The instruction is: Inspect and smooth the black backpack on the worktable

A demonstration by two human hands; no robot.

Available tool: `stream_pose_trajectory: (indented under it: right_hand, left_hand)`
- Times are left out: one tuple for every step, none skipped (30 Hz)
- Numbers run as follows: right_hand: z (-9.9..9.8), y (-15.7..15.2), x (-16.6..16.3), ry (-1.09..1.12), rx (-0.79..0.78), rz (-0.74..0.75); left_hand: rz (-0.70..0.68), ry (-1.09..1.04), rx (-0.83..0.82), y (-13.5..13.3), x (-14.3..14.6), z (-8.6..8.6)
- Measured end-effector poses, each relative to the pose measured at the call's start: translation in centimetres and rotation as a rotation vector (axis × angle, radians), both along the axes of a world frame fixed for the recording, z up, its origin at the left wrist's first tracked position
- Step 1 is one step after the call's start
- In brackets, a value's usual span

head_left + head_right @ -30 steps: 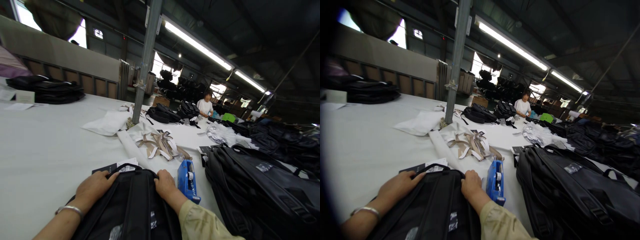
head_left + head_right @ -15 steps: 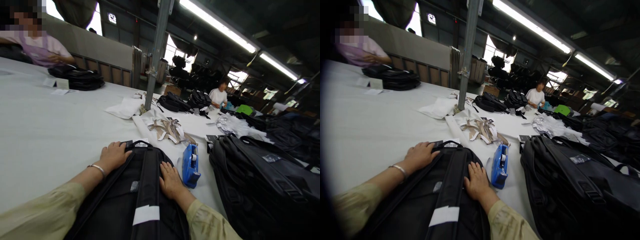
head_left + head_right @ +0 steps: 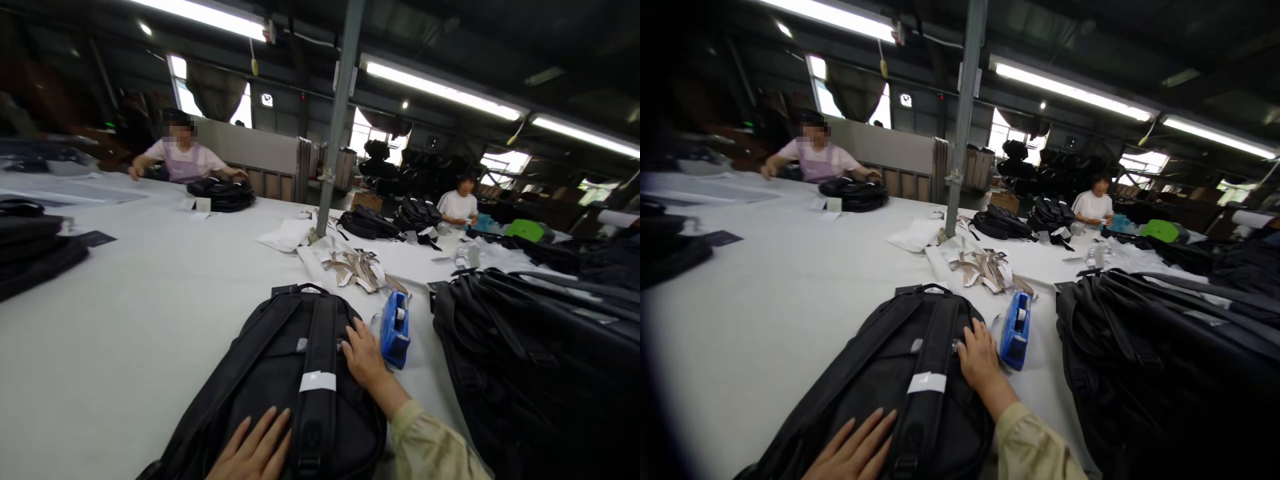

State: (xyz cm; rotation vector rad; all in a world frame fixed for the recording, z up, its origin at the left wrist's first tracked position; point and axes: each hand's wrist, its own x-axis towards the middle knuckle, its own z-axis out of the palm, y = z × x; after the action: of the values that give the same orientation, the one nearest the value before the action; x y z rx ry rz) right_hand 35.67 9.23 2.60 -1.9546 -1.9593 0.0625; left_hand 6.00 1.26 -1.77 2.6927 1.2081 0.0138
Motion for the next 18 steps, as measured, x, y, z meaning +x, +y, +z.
stream_pose_trajectory:
  right_hand:
    - [-0.1, -1.4, -0.1, 0.002, 0.028, 0.012]
    - [-0.4, -3.0, -0.1, 0.005, 0.048, 0.033]
    - [-1.0, -4.7, -0.1, 0.005, 0.059, 0.061]
    - [-1.7, -6.3, 0.0, 0.001, 0.068, 0.082]
    - [-2.5, -7.7, 0.1, -0.009, 0.079, 0.093]
    - [-3.3, -8.8, 0.3, -0.021, 0.094, 0.098]
    - [-4.0, -9.6, 0.5, -0.034, 0.11, 0.098]
    - [-4.6, -10.2, 0.6, -0.044, 0.124, 0.098]
    - [-5.0, -10.4, 0.8, -0.051, 0.137, 0.099]
    - [-5.2, -10.5, 0.9, -0.053, 0.145, 0.1]
    - [-5.3, -10.4, 0.9, -0.053, 0.152, 0.1]
    - [-5.3, -10.2, 0.9, -0.05, 0.16, 0.097]
    - [-5.2, -10.0, 0.9, -0.047, 0.17, 0.096]
    - [-5.2, -9.8, 0.8, -0.044, 0.185, 0.094]
    - [-5.2, -9.7, 0.8, -0.042, 0.204, 0.093]
    - [-5.4, -9.6, 0.8, -0.04, 0.228, 0.092]
    - [-5.5, -9.5, 0.8, -0.04, 0.256, 0.094]
    - [-5.8, -9.4, 0.9, -0.041, 0.287, 0.097]
  left_hand:
    - [0.01, -0.019, -0.017, 0.1, 0.8, 1.4]
    - [0.021, -0.034, -0.034, 0.2, 1.5, 2.7]
    - [0.035, -0.032, -0.053, 0.2, 2.2, 3.8]
    - [0.052, -0.013, -0.07, 0.1, 2.8, 4.7]
    - [0.073, 0.012, -0.079, 0.0, 3.3, 5.3]
    - [0.089, 0.023, -0.082, -0.1, 3.7, 5.7]
    - [0.09, 0.007, -0.08, -0.3, 3.8, 6.0]
    - [0.072, -0.037, -0.079, -0.4, 3.6, 6.1]
    - [0.044, -0.111, -0.072, -0.4, 3.1, 6.3]
    - [0.022, -0.218, -0.043, -0.4, 2.4, 6.4]
    - [0.036, -0.342, 0.009, -0.1, 1.4, 6.5]
    - [0.095, -0.47, 0.084, 0.2, 0.1, 6.7]
    - [0.212, -0.587, 0.166, 0.7, -1.2, 7.0]
    - [0.386, -0.68, 0.207, 1.2, -2.6, 7.2]
    - [0.578, -0.738, 0.195, 1.8, -3.9, 7.5]
    - [0.75, -0.754, 0.112, 2.3, -5.1, 7.7]
    - [0.874, -0.759, -0.023, 2.6, -6.1, 7.8]
    - [0.947, -0.787, -0.188, 2.9, -6.9, 7.9]
